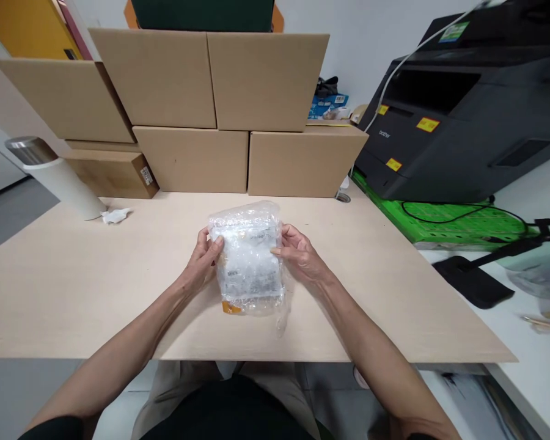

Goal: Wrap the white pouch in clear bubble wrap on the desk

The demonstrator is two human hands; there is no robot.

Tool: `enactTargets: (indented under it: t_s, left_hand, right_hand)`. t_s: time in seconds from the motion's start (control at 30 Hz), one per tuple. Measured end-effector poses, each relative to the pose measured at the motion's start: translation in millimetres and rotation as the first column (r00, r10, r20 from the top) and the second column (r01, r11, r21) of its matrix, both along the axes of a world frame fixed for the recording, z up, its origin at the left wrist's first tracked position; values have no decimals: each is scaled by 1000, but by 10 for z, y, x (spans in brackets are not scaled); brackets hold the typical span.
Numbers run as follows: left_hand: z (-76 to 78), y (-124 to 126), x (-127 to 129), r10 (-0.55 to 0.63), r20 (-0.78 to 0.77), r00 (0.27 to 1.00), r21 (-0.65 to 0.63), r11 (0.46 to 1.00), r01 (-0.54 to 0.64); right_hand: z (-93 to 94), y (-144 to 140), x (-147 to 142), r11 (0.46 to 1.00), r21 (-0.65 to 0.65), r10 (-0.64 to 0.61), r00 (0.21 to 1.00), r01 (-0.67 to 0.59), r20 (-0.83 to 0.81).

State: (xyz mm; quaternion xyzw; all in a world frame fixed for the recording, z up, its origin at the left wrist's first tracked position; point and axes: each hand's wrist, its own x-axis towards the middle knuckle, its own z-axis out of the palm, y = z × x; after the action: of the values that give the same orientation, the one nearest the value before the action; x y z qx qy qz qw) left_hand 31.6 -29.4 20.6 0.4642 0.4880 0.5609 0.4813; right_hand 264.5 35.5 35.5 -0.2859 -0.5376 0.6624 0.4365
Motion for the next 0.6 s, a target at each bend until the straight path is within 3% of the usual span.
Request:
enactTargets:
  t_s: [0.13,0.3,0.43,0.6]
  left_hand:
    - [0,37,-41,-2,54,999,185,983,-8]
    - [24,61,-108,-48,155,987,258,966,7]
    - [40,28,-90,-151,201,968,222,969,105]
    - [58,-12,-34,-247,301,921,110,968,224]
  right_hand:
    - [96,41,-175,1000,11,30,995,-29,-100]
    - [-34,109,-363,987,-161,-52,976,17,-214]
    - [-167,92,-377,951,-309,-84,973,13,-216]
    - [-264,38,-283,935,-354,-57,991,9,-123]
